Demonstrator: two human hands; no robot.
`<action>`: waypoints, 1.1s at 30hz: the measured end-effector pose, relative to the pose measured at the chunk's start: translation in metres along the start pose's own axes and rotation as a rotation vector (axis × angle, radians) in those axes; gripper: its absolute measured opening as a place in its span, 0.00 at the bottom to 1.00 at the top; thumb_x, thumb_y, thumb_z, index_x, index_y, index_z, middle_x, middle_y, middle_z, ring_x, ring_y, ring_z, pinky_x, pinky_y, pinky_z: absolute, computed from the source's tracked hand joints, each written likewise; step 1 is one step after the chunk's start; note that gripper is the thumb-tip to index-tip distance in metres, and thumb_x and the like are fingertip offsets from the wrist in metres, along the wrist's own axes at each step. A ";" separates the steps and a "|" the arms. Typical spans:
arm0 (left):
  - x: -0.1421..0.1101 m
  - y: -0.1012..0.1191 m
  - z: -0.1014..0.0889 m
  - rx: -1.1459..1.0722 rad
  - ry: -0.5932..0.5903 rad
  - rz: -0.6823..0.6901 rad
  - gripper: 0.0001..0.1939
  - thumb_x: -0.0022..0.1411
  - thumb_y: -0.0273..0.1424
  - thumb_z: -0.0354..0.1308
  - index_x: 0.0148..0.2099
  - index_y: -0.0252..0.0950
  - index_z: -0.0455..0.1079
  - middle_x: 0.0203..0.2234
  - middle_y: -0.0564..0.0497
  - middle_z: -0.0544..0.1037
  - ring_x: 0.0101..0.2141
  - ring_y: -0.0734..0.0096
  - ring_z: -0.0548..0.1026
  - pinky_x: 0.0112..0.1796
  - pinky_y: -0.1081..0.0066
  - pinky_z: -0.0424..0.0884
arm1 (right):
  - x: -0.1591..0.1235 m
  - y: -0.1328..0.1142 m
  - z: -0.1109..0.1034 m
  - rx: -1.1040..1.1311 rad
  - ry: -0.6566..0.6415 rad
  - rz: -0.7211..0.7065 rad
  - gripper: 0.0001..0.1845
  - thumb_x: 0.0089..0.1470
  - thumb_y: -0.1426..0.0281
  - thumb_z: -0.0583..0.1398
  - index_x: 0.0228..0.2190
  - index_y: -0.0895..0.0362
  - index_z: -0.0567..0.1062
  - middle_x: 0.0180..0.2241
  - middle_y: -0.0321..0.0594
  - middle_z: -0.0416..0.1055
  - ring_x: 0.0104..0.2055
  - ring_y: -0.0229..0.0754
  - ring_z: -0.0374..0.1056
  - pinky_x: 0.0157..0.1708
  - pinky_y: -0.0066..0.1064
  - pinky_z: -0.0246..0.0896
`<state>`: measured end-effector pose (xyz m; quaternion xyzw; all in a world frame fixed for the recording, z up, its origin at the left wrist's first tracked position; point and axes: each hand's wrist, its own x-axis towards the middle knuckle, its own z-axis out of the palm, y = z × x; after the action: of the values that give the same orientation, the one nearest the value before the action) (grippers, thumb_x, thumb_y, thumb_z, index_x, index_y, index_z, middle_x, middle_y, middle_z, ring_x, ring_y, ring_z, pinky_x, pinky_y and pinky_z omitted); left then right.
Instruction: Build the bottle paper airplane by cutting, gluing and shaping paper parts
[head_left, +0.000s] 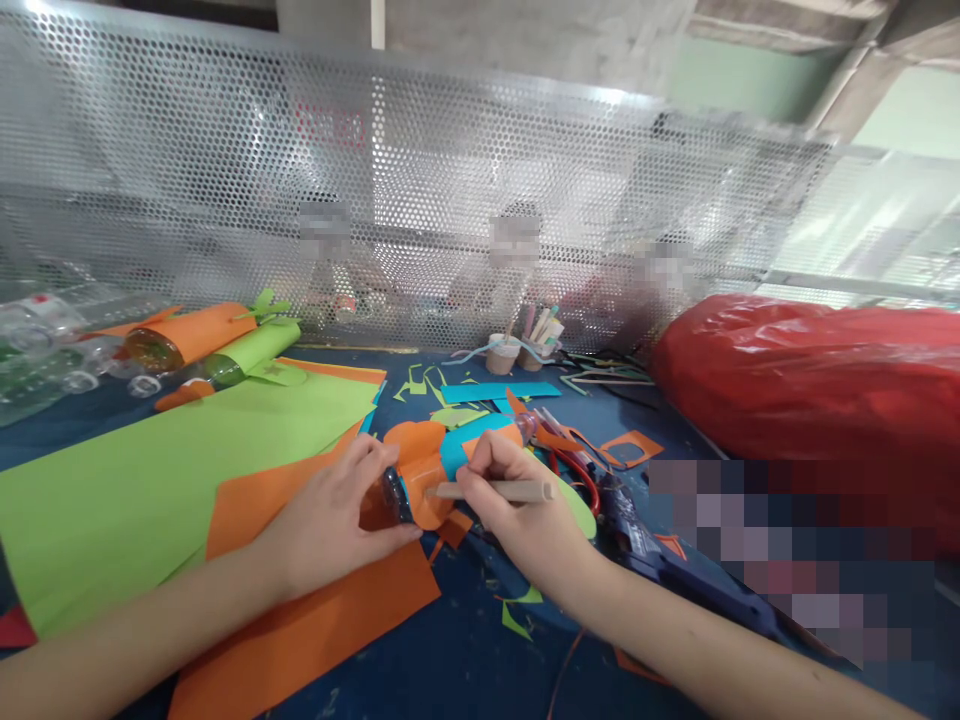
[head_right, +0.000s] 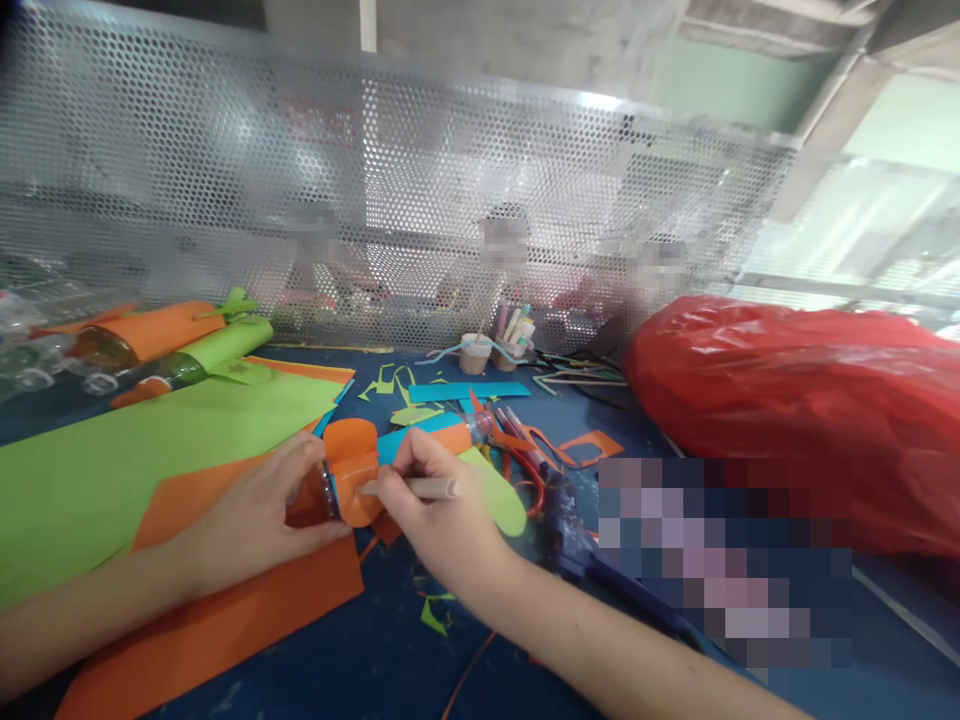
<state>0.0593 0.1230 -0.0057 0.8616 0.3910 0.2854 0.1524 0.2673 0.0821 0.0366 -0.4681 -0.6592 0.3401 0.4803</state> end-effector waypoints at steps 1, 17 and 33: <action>0.000 -0.001 0.000 -0.001 -0.001 0.003 0.24 0.61 0.49 0.58 0.52 0.42 0.60 0.45 0.47 0.68 0.43 0.55 0.73 0.45 0.53 0.71 | 0.000 -0.001 0.000 -0.009 0.004 -0.008 0.12 0.52 0.69 0.56 0.21 0.52 0.58 0.18 0.26 0.52 0.20 0.33 0.48 0.19 0.26 0.46; 0.000 -0.002 0.003 0.011 0.025 0.026 0.23 0.60 0.49 0.59 0.51 0.43 0.62 0.43 0.50 0.69 0.38 0.59 0.74 0.38 0.57 0.73 | 0.006 0.001 -0.001 0.017 0.034 -0.054 0.12 0.56 0.66 0.56 0.24 0.52 0.59 0.20 0.26 0.54 0.22 0.34 0.50 0.23 0.27 0.50; 0.001 0.003 -0.001 -0.013 -0.019 0.000 0.21 0.61 0.47 0.59 0.50 0.43 0.61 0.44 0.49 0.69 0.41 0.58 0.75 0.43 0.57 0.73 | 0.007 -0.004 -0.006 -0.118 0.066 -0.040 0.11 0.50 0.69 0.55 0.21 0.52 0.57 0.20 0.29 0.55 0.22 0.35 0.52 0.21 0.26 0.49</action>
<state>0.0605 0.1218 -0.0031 0.8634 0.3876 0.2796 0.1615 0.2707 0.0870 0.0440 -0.4932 -0.6710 0.2754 0.4803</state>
